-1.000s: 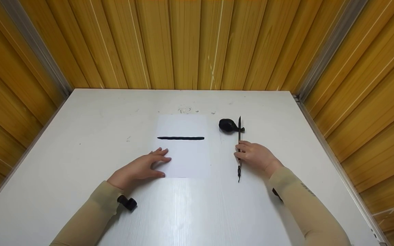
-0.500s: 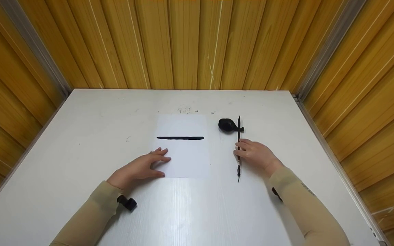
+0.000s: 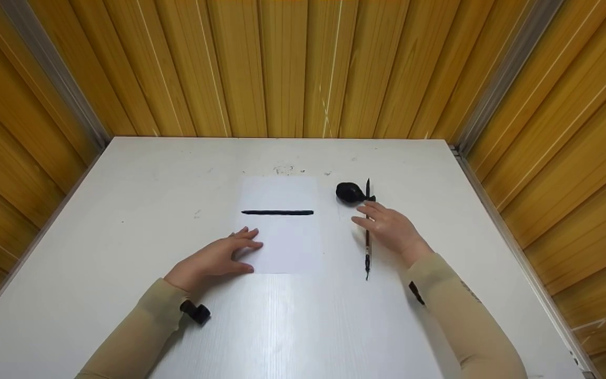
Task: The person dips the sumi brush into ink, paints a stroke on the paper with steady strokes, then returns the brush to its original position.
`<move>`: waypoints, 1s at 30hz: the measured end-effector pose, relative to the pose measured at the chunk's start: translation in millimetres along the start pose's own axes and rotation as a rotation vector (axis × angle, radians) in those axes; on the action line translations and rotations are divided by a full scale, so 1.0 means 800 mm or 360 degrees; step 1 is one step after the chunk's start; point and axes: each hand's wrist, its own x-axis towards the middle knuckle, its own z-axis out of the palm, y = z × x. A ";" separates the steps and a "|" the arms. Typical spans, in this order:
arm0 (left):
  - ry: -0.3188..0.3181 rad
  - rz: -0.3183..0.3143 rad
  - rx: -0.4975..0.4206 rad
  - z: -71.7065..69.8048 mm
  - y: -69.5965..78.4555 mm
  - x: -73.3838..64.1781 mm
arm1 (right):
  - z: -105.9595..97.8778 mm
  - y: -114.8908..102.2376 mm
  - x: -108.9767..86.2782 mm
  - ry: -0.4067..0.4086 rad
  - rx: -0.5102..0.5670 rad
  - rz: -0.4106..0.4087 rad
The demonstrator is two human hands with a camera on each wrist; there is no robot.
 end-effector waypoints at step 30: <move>0.0409 -0.0001 -0.0294 -0.016 -0.009 0.000 | 0.014 -0.047 0.107 0.0190 0.0586 0.1008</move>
